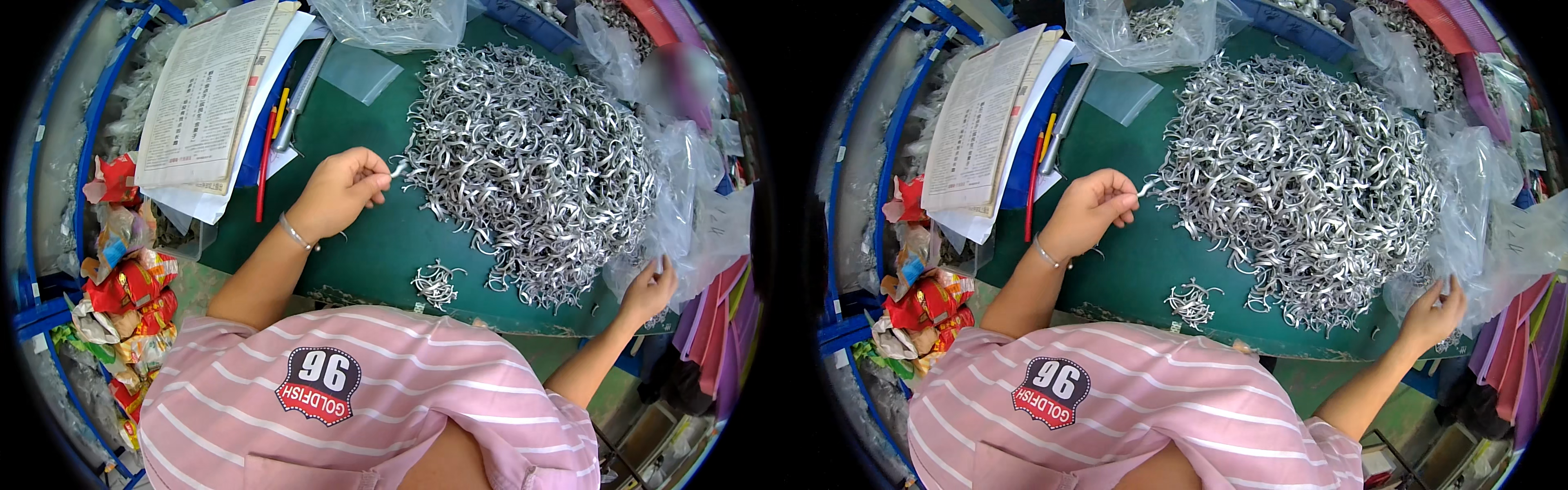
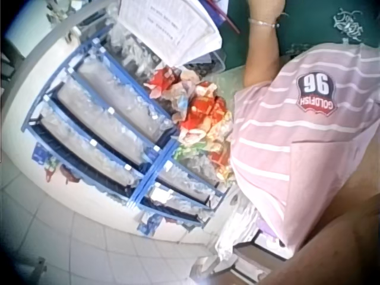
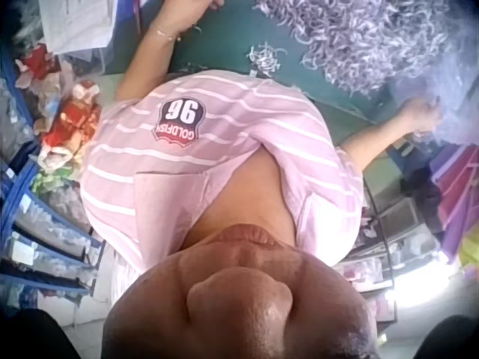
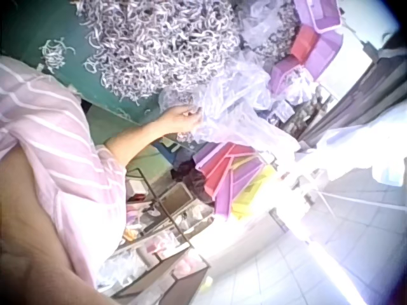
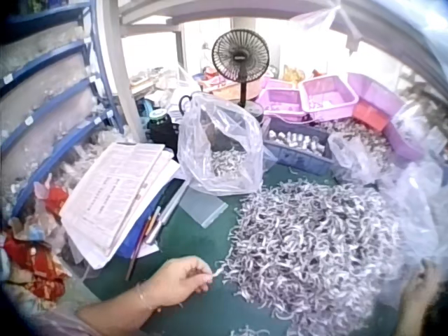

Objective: The person picks up small silver crescent-shaped metal rings from a large pile on a table and hooks them together by hand.

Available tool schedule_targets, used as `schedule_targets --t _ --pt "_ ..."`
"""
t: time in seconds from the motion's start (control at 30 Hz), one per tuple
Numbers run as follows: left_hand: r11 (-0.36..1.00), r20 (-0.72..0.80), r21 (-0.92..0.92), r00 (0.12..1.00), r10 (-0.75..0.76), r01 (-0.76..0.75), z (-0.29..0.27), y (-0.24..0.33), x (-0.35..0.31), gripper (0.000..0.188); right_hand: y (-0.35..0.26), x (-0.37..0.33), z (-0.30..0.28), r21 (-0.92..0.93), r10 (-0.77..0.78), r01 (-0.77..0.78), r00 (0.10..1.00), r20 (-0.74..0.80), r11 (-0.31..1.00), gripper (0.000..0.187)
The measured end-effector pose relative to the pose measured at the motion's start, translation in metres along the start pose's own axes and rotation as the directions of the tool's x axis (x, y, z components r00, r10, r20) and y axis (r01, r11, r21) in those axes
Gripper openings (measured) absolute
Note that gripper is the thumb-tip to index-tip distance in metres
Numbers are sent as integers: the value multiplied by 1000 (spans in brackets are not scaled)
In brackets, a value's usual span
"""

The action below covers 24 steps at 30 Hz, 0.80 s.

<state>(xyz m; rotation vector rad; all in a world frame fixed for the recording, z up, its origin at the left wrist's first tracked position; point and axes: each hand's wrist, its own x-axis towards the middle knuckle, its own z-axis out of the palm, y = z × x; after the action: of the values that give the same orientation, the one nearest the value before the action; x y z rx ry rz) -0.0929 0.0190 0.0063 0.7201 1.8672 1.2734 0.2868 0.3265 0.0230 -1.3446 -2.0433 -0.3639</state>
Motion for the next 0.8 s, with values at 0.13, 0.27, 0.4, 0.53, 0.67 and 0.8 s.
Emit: schedule_targets --t 0.13,0.27,0.4,0.53,0.67,0.8 --pt "948 160 -298 985 -66 112 12 8 -16 8 -106 -21 -19 545 -174 220 975 -135 809 17" --pt "930 261 -360 965 20 78 33 16 -29 9 -212 -47 -38 920 -647 186 758 88 344 37" --pt "906 279 -422 956 93 35 43 22 -37 10 -229 -75 -21 981 -691 32 715 112 192 18" --pt "850 251 -526 958 136 17 41 14 -38 11 -232 -79 -23 976 -689 -93 696 205 196 13" --pt "848 198 -530 970 141 -16 45 11 -38 13 -235 -82 -26 951 -672 -206 673 310 232 9" --pt "870 166 -489 973 161 -61 48 9 -39 13 -232 -84 -21 956 -691 -196 661 293 218 12"
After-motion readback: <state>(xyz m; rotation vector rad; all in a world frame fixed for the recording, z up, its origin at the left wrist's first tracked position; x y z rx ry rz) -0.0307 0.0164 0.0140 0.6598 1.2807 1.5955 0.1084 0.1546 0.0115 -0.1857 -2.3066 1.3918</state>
